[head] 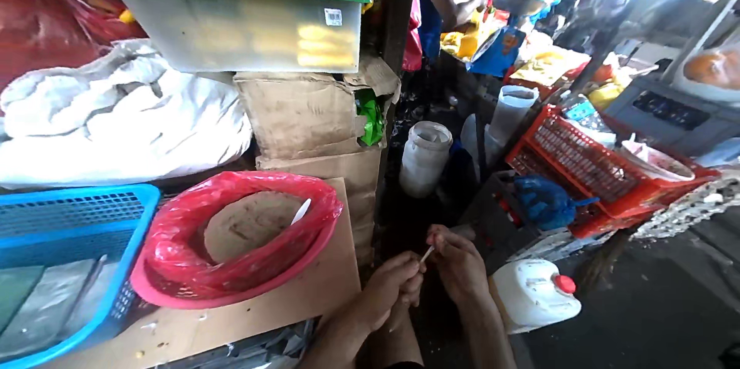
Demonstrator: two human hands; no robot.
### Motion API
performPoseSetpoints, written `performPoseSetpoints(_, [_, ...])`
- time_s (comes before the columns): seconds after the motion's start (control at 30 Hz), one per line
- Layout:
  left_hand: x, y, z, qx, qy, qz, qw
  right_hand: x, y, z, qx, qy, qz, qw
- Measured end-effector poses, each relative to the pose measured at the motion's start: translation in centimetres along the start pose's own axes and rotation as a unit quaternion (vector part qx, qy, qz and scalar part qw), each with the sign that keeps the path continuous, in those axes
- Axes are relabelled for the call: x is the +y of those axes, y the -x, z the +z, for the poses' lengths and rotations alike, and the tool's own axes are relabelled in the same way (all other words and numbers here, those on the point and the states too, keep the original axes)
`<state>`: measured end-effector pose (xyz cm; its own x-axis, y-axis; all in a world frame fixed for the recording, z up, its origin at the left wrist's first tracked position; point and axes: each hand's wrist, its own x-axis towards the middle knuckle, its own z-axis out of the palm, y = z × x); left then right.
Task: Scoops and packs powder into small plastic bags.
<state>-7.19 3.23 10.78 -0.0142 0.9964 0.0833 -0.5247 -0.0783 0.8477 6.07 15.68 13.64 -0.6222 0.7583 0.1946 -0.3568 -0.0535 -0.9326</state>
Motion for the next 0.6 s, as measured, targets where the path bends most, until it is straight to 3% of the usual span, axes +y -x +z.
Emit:
performPoseSetpoints(0.13, [0.3, 0.7, -0.6, -0.039, -0.137, 0.025, 0.989, -0.9, 1.2, -1.3, -0.032, 0.103, -0.047, 0.993])
performPoseSetpoints(0.23, [1.6, 2.6, 0.0, -0.069, -0.329, 0.055, 0.940, -2.9, 3.0, -3.4, -0.136, 0.182, -0.106, 0.968])
performPoseSetpoints(0.33, [2.3, 3.8, 2.5, -0.116, -0.353, 0.111, 0.922, -3.4, 4.0, -5.3, -0.229, 0.139, -0.124, 0.955])
performPoseSetpoints(0.4, [2.1, 3.0, 4.9, -0.075, -0.288, 0.164, 0.940, -1.4, 3.4, -4.7, -0.192, 0.037, -0.136, 0.971])
performPoseSetpoints(0.47, [0.9, 1.2, 6.5, 0.063, -0.264, 0.255, 0.928, 1.1, 3.1, -1.9, -0.105, -0.082, -0.105, 0.985])
performPoseSetpoints(0.53, [-0.3, -0.4, 5.7, 0.197, -0.311, 0.336, 0.867, 3.5, 4.1, 2.2, 0.004, -0.191, -0.038, 0.981])
performPoseSetpoints(0.6, [-1.2, -0.4, 4.0, 0.267, -0.395, 0.366, 0.799, 4.0, 5.4, 6.1, 0.118, -0.218, 0.027, 0.968])
